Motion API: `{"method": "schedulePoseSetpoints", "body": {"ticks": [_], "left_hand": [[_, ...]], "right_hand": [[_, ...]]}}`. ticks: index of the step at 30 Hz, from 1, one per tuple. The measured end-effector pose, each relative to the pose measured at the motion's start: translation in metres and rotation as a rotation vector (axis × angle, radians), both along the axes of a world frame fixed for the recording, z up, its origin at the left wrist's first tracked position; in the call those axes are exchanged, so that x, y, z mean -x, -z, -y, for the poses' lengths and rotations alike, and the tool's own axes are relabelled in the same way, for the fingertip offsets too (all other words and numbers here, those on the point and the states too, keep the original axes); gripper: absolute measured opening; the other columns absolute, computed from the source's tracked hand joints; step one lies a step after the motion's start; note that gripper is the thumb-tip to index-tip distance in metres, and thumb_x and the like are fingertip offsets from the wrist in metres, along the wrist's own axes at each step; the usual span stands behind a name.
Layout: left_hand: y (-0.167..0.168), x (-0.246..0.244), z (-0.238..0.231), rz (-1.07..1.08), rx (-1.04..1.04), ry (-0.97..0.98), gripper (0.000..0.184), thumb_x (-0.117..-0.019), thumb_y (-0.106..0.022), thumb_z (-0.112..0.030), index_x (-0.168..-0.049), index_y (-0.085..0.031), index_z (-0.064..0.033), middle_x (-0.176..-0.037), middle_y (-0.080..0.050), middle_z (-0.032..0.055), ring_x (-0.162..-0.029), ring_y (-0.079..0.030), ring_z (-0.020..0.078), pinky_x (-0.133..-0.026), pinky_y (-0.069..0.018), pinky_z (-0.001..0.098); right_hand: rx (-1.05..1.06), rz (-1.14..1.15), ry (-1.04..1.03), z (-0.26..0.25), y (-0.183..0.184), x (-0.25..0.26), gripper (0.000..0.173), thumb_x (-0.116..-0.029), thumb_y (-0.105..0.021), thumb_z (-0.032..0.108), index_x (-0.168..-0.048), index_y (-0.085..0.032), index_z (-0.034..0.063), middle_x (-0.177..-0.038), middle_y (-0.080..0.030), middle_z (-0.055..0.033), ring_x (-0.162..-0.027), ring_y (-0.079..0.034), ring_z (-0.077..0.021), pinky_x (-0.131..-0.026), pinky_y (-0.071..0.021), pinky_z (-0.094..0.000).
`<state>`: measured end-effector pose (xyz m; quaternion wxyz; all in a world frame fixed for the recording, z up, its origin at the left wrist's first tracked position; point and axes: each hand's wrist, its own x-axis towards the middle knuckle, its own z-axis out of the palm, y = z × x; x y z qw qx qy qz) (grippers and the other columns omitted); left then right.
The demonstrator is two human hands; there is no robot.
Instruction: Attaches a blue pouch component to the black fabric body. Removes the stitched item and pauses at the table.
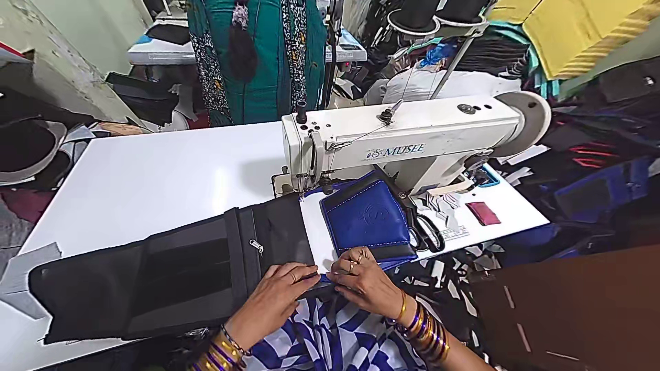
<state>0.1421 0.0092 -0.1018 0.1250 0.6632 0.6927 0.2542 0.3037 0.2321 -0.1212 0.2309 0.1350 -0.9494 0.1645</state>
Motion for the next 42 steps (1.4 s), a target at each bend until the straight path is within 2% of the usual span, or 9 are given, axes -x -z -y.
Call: {"method": "schedulePoseSetpoints", "body": {"ticks": [3, 5, 7, 10, 13, 17, 22, 35, 42], "left_hand": [[0.026, -0.015, 0.000, -0.237, -0.213, -0.154, 0.040, -0.0925, -0.054, -0.016, -0.128, -0.072, -0.0192, -0.133, -0.069, -0.0041, -0.120, -0.066, 0.0210, -0.091, -0.0526, 0.0442], [0.026, -0.019, -0.004, -0.278, -0.231, -0.186, 0.035, -0.0989, -0.050, -0.023, -0.125, -0.074, -0.0198, -0.129, -0.072, -0.0032, -0.115, -0.069, 0.0213, -0.087, -0.0536, 0.0443], [0.027, -0.023, -0.008, -0.338, -0.251, -0.214, 0.033, -0.0990, -0.050, -0.018, -0.117, -0.077, -0.0222, -0.125, -0.073, -0.0028, -0.110, -0.070, 0.0215, -0.082, -0.0537, 0.0440], [0.028, -0.024, -0.007, -0.394, -0.255, -0.220, 0.034, -0.0975, -0.050, -0.014, -0.116, -0.077, -0.0237, -0.127, -0.072, -0.0040, -0.111, -0.069, 0.0206, -0.083, -0.0524, 0.0440], [0.033, -0.020, -0.005, -0.400, -0.281, -0.203, 0.034, -0.1021, -0.046, -0.021, -0.117, -0.076, -0.0265, -0.128, -0.071, -0.0081, -0.114, -0.068, 0.0166, -0.088, -0.0493, 0.0420], [0.032, -0.014, -0.006, -0.368, -0.271, -0.191, 0.037, -0.1043, -0.042, -0.029, -0.118, -0.076, -0.0272, -0.130, -0.071, -0.0086, -0.116, -0.067, 0.0167, -0.087, -0.0488, 0.0430], [0.027, -0.005, -0.012, -0.332, -0.246, -0.178, 0.038, -0.1022, -0.043, -0.031, -0.118, -0.077, -0.0243, -0.130, -0.071, -0.0060, -0.116, -0.067, 0.0192, -0.086, -0.0492, 0.0467], [0.016, 0.037, -0.042, -0.213, -0.199, -0.202, 0.032, -0.0993, -0.051, -0.021, -0.116, -0.078, -0.0159, -0.129, -0.072, 0.0017, -0.116, -0.068, 0.0288, -0.084, -0.0505, 0.0553], [0.014, 0.061, -0.056, -0.197, -0.171, -0.212, 0.032, -0.0999, -0.052, -0.019, -0.119, -0.077, -0.0150, -0.132, -0.070, 0.0029, -0.120, -0.066, 0.0305, -0.086, -0.0494, 0.0566]], "right_hand": [[0.005, -0.071, 0.014, 0.005, 0.004, 0.004, 0.024, -0.0950, -0.055, 0.021, -0.094, -0.079, 0.0156, -0.096, -0.073, -0.0025, -0.098, -0.063, -0.0236, -0.095, -0.0392, -0.0437], [0.014, -0.100, 0.030, 0.009, 0.005, 0.005, 0.023, -0.0935, -0.056, 0.018, -0.090, -0.078, 0.0136, -0.092, -0.073, -0.0035, -0.094, -0.064, -0.0236, -0.096, -0.0386, -0.0438], [0.003, -0.119, 0.040, 0.011, 0.006, 0.006, 0.023, -0.0935, -0.056, 0.017, -0.089, -0.078, 0.0125, -0.089, -0.072, -0.0036, -0.093, -0.064, -0.0232, -0.097, -0.0386, -0.0430], [0.000, -0.120, 0.038, 0.010, 0.008, 0.004, 0.026, -0.0965, -0.053, 0.021, -0.094, -0.078, 0.0131, -0.092, -0.072, -0.0033, -0.094, -0.063, -0.0219, -0.100, -0.0380, -0.0423], [-0.031, -0.090, 0.035, 0.008, 0.008, 0.000, 0.033, -0.1009, -0.049, 0.031, -0.105, -0.078, 0.0162, -0.097, -0.072, -0.0021, -0.099, -0.063, -0.0209, -0.102, -0.0363, -0.0428], [-0.052, -0.086, 0.047, 0.010, 0.007, 0.005, 0.035, -0.1004, -0.048, 0.036, -0.106, -0.077, 0.0180, -0.095, -0.071, -0.0017, -0.100, -0.062, -0.0222, -0.102, -0.0356, -0.0445], [-0.066, -0.072, 0.048, 0.005, 0.005, 0.017, 0.038, -0.0989, -0.049, 0.041, -0.105, -0.078, 0.0175, -0.096, -0.072, -0.0029, -0.104, -0.062, -0.0244, -0.101, -0.0372, -0.0461], [-0.117, -0.048, 0.077, -0.016, -0.001, 0.069, 0.034, -0.0927, -0.053, 0.035, -0.098, -0.078, 0.0121, -0.096, -0.073, -0.0081, -0.102, -0.066, -0.0327, -0.095, -0.0443, -0.0542], [-0.120, -0.082, 0.089, -0.027, 0.000, 0.095, 0.033, -0.0923, -0.054, 0.031, -0.097, -0.078, 0.0095, -0.097, -0.074, -0.0092, -0.102, -0.068, -0.0329, -0.097, -0.0457, -0.0529]]}}
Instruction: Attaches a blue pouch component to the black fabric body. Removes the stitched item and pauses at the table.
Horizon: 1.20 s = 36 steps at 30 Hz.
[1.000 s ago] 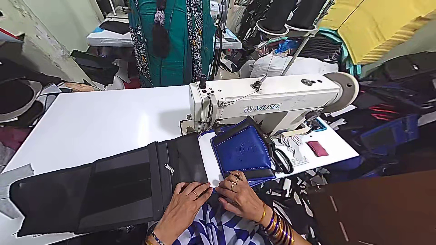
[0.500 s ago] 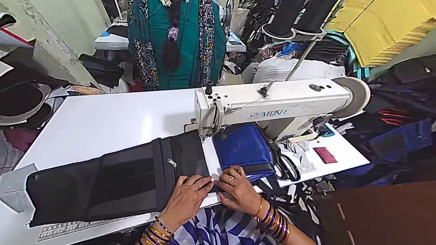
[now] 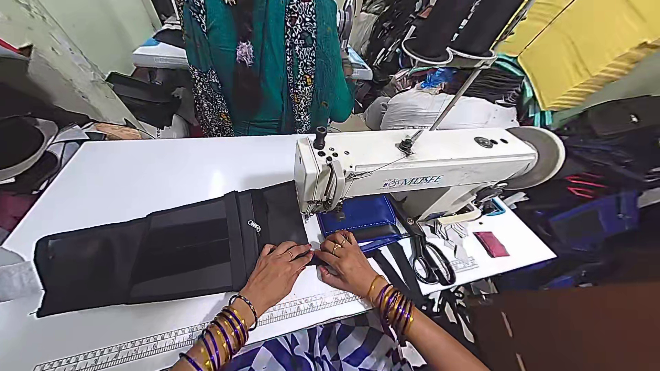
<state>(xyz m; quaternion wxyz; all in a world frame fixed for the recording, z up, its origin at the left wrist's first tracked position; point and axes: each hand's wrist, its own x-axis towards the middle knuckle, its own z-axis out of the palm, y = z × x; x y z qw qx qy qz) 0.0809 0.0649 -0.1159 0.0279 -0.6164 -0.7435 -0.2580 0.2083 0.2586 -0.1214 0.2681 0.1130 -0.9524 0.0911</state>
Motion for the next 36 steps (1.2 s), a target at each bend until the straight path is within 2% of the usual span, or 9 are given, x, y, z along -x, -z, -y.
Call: {"method": "schedulePoseSetpoints", "body": {"ticks": [11, 19, 26, 30, 31, 33, 36], "left_hand": [[-0.006, 0.029, -0.017, 0.062, 0.035, -0.021, 0.032, -0.0997, -0.053, -0.014, -0.122, -0.076, -0.0135, -0.135, -0.068, 0.0044, -0.125, -0.063, 0.0329, -0.090, -0.0476, 0.0578], [-0.005, 0.041, -0.027, 0.051, -0.004, -0.049, 0.033, -0.0991, -0.052, -0.014, -0.122, -0.076, -0.0133, -0.132, -0.070, 0.0048, -0.123, -0.064, 0.0331, -0.091, -0.0479, 0.0581], [-0.005, 0.042, -0.026, 0.047, 0.004, -0.074, 0.032, -0.0998, -0.053, -0.015, -0.123, -0.076, -0.0133, -0.132, -0.070, 0.0060, -0.124, -0.063, 0.0349, -0.094, -0.0470, 0.0605], [0.001, 0.041, -0.031, -0.016, -0.080, -0.053, 0.032, -0.0970, -0.054, -0.015, -0.117, -0.078, -0.0107, -0.126, -0.073, 0.0083, -0.118, -0.066, 0.0390, -0.089, -0.0486, 0.0642], [0.004, 0.043, -0.032, -0.031, -0.103, -0.043, 0.033, -0.0967, -0.053, -0.016, -0.116, -0.078, -0.0101, -0.125, -0.073, 0.0090, -0.116, -0.067, 0.0403, -0.087, -0.0488, 0.0650], [0.011, 0.048, -0.032, -0.054, -0.129, -0.030, 0.036, -0.0972, -0.050, -0.020, -0.117, -0.078, -0.0106, -0.124, -0.073, 0.0093, -0.115, -0.067, 0.0412, -0.084, -0.0487, 0.0652], [0.015, 0.050, -0.031, -0.058, -0.114, 0.001, 0.038, -0.0993, -0.047, -0.021, -0.120, -0.077, -0.0097, -0.127, -0.072, 0.0105, -0.117, -0.066, 0.0427, -0.086, -0.0473, 0.0663]], "right_hand": [[0.022, 0.023, 0.023, -0.012, -0.003, 0.030, 0.032, -0.0891, -0.054, 0.023, -0.099, -0.078, 0.0038, -0.100, -0.074, -0.0148, -0.104, -0.068, -0.0387, -0.095, -0.0477, -0.0571], [0.052, 0.002, 0.065, -0.014, -0.001, 0.040, 0.031, -0.0870, -0.055, 0.015, -0.104, -0.078, 0.0026, -0.107, -0.075, -0.0163, -0.106, -0.070, -0.0382, -0.099, -0.0486, -0.0563], [0.087, 0.056, 0.082, -0.007, -0.005, 0.039, 0.031, -0.0846, -0.063, 0.010, -0.111, -0.077, -0.0003, -0.113, -0.074, -0.0198, -0.111, -0.068, -0.0414, -0.103, -0.0462, -0.0601], [0.193, 0.047, 0.150, -0.005, -0.012, 0.005, 0.031, -0.0898, -0.063, 0.008, -0.118, -0.076, 0.0041, -0.122, -0.072, -0.0183, -0.120, -0.065, -0.0393, -0.103, -0.0487, -0.0571], [0.248, 0.009, 0.195, -0.009, -0.016, -0.012, 0.033, -0.0880, -0.064, 0.009, -0.118, -0.077, 0.0046, -0.121, -0.072, -0.0184, -0.118, -0.066, -0.0390, -0.098, -0.0502, -0.0562], [0.337, -0.106, 0.409, -0.027, -0.023, -0.054, 0.028, -0.0868, -0.064, 0.009, -0.110, -0.078, 0.0039, -0.113, -0.074, -0.0169, -0.109, -0.070, -0.0353, -0.094, -0.0538, -0.0520], [0.461, -0.109, 0.847, -0.080, -0.043, -0.120, 0.021, -0.0892, -0.063, 0.001, -0.104, -0.076, -0.0070, -0.106, -0.073, -0.0259, -0.102, -0.071, -0.0408, -0.093, -0.0544, -0.0549]]}}
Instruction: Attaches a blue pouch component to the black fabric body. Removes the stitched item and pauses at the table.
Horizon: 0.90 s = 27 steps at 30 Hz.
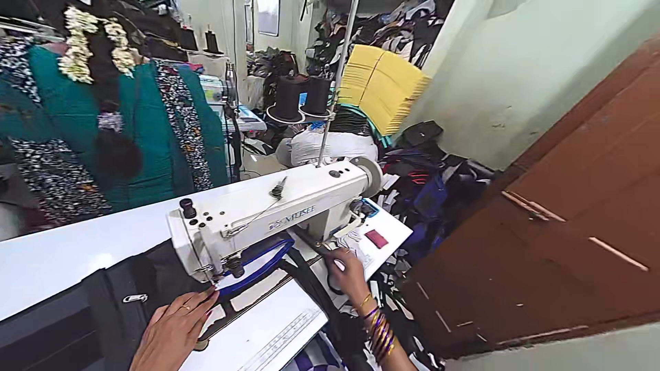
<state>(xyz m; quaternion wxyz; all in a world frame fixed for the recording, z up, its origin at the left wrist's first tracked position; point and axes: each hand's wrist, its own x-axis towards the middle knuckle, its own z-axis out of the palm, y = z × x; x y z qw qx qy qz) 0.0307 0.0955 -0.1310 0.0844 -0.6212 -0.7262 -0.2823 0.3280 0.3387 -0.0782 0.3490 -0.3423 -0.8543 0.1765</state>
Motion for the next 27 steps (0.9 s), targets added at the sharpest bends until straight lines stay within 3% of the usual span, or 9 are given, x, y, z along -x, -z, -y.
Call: {"method": "schedulePoseSetpoints", "body": {"ticks": [4, 7, 10, 14, 17, 21, 23, 27], "left_hand": [[-0.003, 0.000, 0.001, 0.000, 0.006, 0.012, 0.037, -0.0993, -0.048, -0.019, -0.121, -0.076, -0.0077, -0.128, -0.071, 0.0120, -0.117, -0.066, 0.0440, -0.086, -0.0466, 0.0673], [-0.001, -0.002, 0.001, -0.011, -0.006, -0.013, 0.038, -0.1000, -0.047, -0.021, -0.121, -0.076, -0.0083, -0.128, -0.072, 0.0109, -0.116, -0.066, 0.0427, -0.086, -0.0472, 0.0657], [0.000, -0.005, -0.001, -0.011, -0.022, -0.033, 0.039, -0.0992, -0.046, -0.021, -0.119, -0.077, -0.0081, -0.127, -0.072, 0.0112, -0.115, -0.067, 0.0430, -0.086, -0.0473, 0.0658], [0.000, -0.005, -0.001, -0.023, -0.014, -0.054, 0.041, -0.0997, -0.045, -0.024, -0.119, -0.077, -0.0094, -0.127, -0.072, 0.0099, -0.115, -0.067, 0.0424, -0.085, -0.0474, 0.0644], [-0.006, -0.009, 0.000, -0.019, 0.030, -0.050, 0.037, -0.0995, -0.048, -0.019, -0.124, -0.075, -0.0080, -0.128, -0.072, 0.0112, -0.117, -0.066, 0.0421, -0.089, -0.0472, 0.0650], [-0.016, -0.012, 0.001, 0.004, 0.065, -0.064, 0.030, -0.0970, -0.059, -0.010, -0.123, -0.075, -0.0074, -0.127, -0.072, 0.0115, -0.118, -0.066, 0.0409, -0.091, -0.0474, 0.0648], [-0.019, -0.013, 0.002, 0.028, 0.102, -0.082, 0.029, -0.0991, -0.059, -0.010, -0.123, -0.075, -0.0106, -0.130, -0.071, 0.0085, -0.122, -0.064, 0.0375, -0.095, -0.0473, 0.0630], [-0.027, -0.017, 0.002, 0.070, 0.164, -0.099, 0.031, -0.1024, -0.054, -0.009, -0.125, -0.074, -0.0119, -0.134, -0.069, 0.0076, -0.126, -0.062, 0.0358, -0.097, -0.0460, 0.0603]], "right_hand": [[0.133, 0.261, 0.286, -0.061, -0.021, -0.049, 0.025, -0.0962, -0.055, 0.001, -0.111, -0.073, -0.0088, -0.113, -0.070, -0.0306, -0.112, -0.066, -0.0456, -0.100, -0.0473, -0.0582], [0.303, 0.494, 0.297, -0.076, -0.035, -0.057, 0.028, -0.0980, -0.060, 0.008, -0.121, -0.069, -0.0066, -0.125, -0.066, -0.0298, -0.122, -0.060, -0.0442, -0.106, -0.0431, -0.0576], [0.426, 0.630, 0.250, -0.083, -0.032, -0.064, 0.043, -0.0943, -0.070, 0.015, -0.132, -0.063, -0.0047, -0.136, -0.057, -0.0334, -0.132, -0.052, -0.0471, -0.111, -0.0381, -0.0590], [0.443, 0.621, 0.191, -0.090, -0.024, -0.065, 0.037, -0.0924, -0.072, 0.012, -0.123, -0.066, -0.0067, -0.132, -0.058, -0.0342, -0.127, -0.054, -0.0472, -0.109, -0.0398, -0.0584], [0.479, 0.483, 0.183, -0.092, -0.023, -0.073, 0.030, -0.0918, -0.071, 0.007, -0.115, -0.067, -0.0105, -0.118, -0.065, -0.0318, -0.113, -0.062, -0.0436, -0.101, -0.0447, -0.0580], [0.333, 0.122, 0.122, -0.043, -0.026, -0.050, 0.021, -0.0890, -0.072, 0.006, -0.102, -0.069, -0.0098, -0.090, -0.070, -0.0215, -0.080, -0.066, -0.0283, -0.078, -0.0520, -0.0467], [0.192, 0.015, -0.061, 0.005, -0.022, -0.012, 0.016, -0.0871, -0.070, 0.002, -0.097, -0.071, -0.0098, -0.089, -0.071, -0.0210, -0.078, -0.069, -0.0274, -0.074, -0.0561, -0.0436], [-0.107, 0.013, -0.334, 0.097, 0.007, 0.086, 0.012, -0.0840, -0.065, -0.008, -0.087, -0.076, -0.0049, -0.090, -0.073, -0.0239, -0.088, -0.073, -0.0400, -0.082, -0.0589, -0.0525]]}}
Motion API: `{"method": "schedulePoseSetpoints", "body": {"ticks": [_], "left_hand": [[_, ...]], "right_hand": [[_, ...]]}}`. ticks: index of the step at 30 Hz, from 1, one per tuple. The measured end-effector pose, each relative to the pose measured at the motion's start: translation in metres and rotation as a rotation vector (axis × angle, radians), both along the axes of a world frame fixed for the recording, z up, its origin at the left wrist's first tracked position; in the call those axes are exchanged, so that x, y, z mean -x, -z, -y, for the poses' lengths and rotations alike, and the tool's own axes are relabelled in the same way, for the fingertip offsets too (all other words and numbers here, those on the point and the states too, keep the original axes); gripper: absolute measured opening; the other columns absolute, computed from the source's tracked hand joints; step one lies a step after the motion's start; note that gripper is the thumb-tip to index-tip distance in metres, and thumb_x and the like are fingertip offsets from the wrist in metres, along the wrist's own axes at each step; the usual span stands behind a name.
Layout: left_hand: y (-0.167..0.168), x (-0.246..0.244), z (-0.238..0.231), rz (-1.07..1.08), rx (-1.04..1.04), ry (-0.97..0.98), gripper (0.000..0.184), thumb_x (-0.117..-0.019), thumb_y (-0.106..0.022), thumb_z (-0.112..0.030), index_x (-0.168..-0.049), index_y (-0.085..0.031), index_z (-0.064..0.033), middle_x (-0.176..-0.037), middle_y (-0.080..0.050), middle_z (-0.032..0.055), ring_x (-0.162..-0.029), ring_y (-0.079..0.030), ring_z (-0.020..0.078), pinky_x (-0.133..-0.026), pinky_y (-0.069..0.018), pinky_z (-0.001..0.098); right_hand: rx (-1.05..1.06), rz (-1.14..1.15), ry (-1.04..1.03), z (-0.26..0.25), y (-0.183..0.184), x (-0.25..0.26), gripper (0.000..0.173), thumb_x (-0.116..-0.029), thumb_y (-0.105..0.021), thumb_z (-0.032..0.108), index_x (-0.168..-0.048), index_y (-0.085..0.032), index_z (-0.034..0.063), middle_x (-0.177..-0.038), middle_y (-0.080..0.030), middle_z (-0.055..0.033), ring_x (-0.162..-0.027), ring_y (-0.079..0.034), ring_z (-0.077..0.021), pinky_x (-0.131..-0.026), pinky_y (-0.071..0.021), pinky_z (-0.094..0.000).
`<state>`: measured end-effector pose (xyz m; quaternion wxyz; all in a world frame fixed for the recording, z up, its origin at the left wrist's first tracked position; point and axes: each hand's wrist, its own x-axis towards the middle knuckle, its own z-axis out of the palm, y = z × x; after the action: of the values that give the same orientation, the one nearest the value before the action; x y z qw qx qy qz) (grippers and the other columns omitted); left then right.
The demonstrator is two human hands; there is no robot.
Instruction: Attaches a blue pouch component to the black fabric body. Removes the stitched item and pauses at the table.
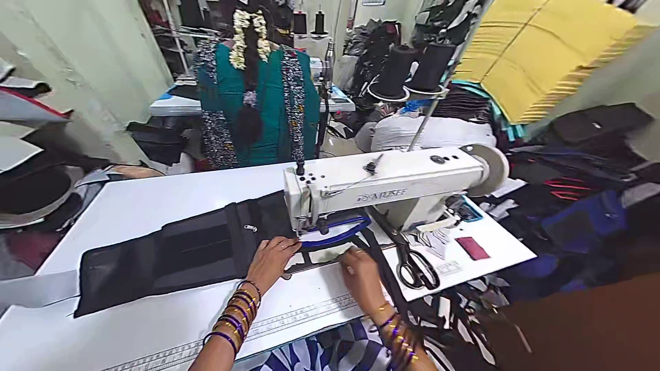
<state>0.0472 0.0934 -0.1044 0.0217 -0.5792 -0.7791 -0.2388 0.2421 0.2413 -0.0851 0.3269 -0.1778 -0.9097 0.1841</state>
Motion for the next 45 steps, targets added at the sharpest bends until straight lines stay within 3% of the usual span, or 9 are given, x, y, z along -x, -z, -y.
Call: {"method": "schedulePoseSetpoints", "body": {"ticks": [3, 8, 13, 16, 25, 30, 35, 38, 45], "left_hand": [[0.000, -0.001, 0.000, -0.030, 0.011, -0.006, 0.032, -0.1029, -0.053, -0.009, -0.126, -0.074, -0.0136, -0.133, -0.069, 0.0052, -0.126, -0.062, 0.0346, -0.095, -0.0471, 0.0574], [0.000, 0.006, 0.001, -0.013, -0.034, 0.010, 0.030, -0.1031, -0.054, -0.011, -0.123, -0.075, -0.0148, -0.130, -0.071, 0.0028, -0.124, -0.063, 0.0344, -0.092, -0.0477, 0.0559], [-0.001, 0.008, 0.002, 0.022, -0.045, 0.019, 0.030, -0.1038, -0.052, -0.012, -0.123, -0.076, -0.0147, -0.129, -0.072, 0.0028, -0.123, -0.063, 0.0334, -0.093, -0.0468, 0.0552], [-0.001, 0.008, 0.002, 0.021, -0.063, 0.020, 0.030, -0.1035, -0.053, -0.012, -0.122, -0.076, -0.0146, -0.129, -0.072, 0.0029, -0.122, -0.064, 0.0337, -0.092, -0.0469, 0.0552], [0.003, 0.012, 0.001, 0.078, -0.030, 0.057, 0.031, -0.1034, -0.053, -0.012, -0.124, -0.075, -0.0143, -0.133, -0.070, 0.0034, -0.124, -0.063, 0.0328, -0.098, -0.0466, 0.0559], [0.007, 0.015, 0.001, 0.115, -0.043, 0.047, 0.031, -0.1025, -0.053, -0.012, -0.124, -0.075, -0.0148, -0.133, -0.070, 0.0031, -0.125, -0.062, 0.0325, -0.099, -0.0450, 0.0564], [0.003, 0.020, -0.004, 0.124, -0.015, 0.024, 0.032, -0.1025, -0.052, -0.011, -0.125, -0.074, -0.0133, -0.135, -0.068, 0.0052, -0.128, -0.060, 0.0348, -0.100, -0.0428, 0.0578], [0.002, 0.026, -0.008, 0.119, -0.005, 0.016, 0.032, -0.1032, -0.051, -0.013, -0.126, -0.074, -0.0130, -0.135, -0.068, 0.0066, -0.129, -0.059, 0.0350, -0.102, -0.0427, 0.0572], [-0.003, 0.028, -0.008, 0.129, 0.073, 0.037, 0.034, -0.1049, -0.050, -0.015, -0.132, -0.070, -0.0137, -0.139, -0.065, 0.0078, -0.133, -0.055, 0.0368, -0.106, -0.0407, 0.0569]], "right_hand": [[-0.104, 0.020, -0.085, 0.033, 0.024, 0.041, 0.014, -0.0810, -0.064, -0.013, -0.085, -0.076, -0.0067, -0.091, -0.073, -0.0256, -0.090, -0.073, -0.0418, -0.081, -0.0601, -0.0492], [-0.079, 0.075, -0.098, 0.044, 0.028, 0.034, 0.025, -0.0785, -0.061, -0.012, -0.096, -0.078, -0.0058, -0.098, -0.074, -0.0227, -0.091, -0.072, -0.0399, -0.081, -0.0592, -0.0478], [-0.164, 0.109, 0.000, 0.035, 0.036, 0.041, 0.037, -0.0773, -0.065, -0.004, -0.105, -0.083, 0.0132, -0.115, -0.069, -0.0275, -0.103, -0.065, -0.0497, -0.078, -0.0521, -0.0585], [-0.188, 0.123, 0.045, 0.031, 0.030, 0.047, 0.034, -0.0768, -0.070, 0.000, -0.101, -0.083, 0.0192, -0.118, -0.068, -0.0272, -0.106, -0.064, -0.0507, -0.075, -0.0497, -0.0604], [-0.050, 0.151, 0.006, 0.013, 0.025, 0.040, 0.027, -0.0821, -0.070, 0.007, -0.103, -0.083, 0.0190, -0.121, -0.067, -0.0260, -0.109, -0.062, -0.0501, -0.081, -0.0470, -0.0642], [-0.034, 0.110, 0.182, -0.065, -0.011, -0.014, 0.023, -0.0903, -0.065, 0.009, -0.107, -0.079, 0.0031, -0.116, -0.069, -0.0271, -0.111, -0.063, -0.0487, -0.093, -0.0484, -0.0641], [-0.095, 0.214, 0.509, -0.150, -0.039, -0.068, 0.024, -0.0959, -0.061, 0.007, -0.109, -0.071, -0.0115, -0.115, -0.062, -0.0406, -0.107, -0.061, -0.0586, -0.090, -0.0453, -0.0710], [-0.170, 0.233, 0.570, -0.160, -0.030, -0.074, 0.028, -0.0982, -0.059, 0.009, -0.096, -0.068, -0.0164, -0.104, -0.064, -0.0423, -0.102, -0.063, -0.0600, -0.086, -0.0456, -0.0710], [-0.186, 0.297, 0.655, -0.146, -0.007, -0.065, 0.031, -0.1039, -0.050, 0.008, -0.105, -0.067, -0.0181, -0.115, -0.064, -0.0405, -0.111, -0.062, -0.0578, -0.089, -0.0480, -0.0675]]}}
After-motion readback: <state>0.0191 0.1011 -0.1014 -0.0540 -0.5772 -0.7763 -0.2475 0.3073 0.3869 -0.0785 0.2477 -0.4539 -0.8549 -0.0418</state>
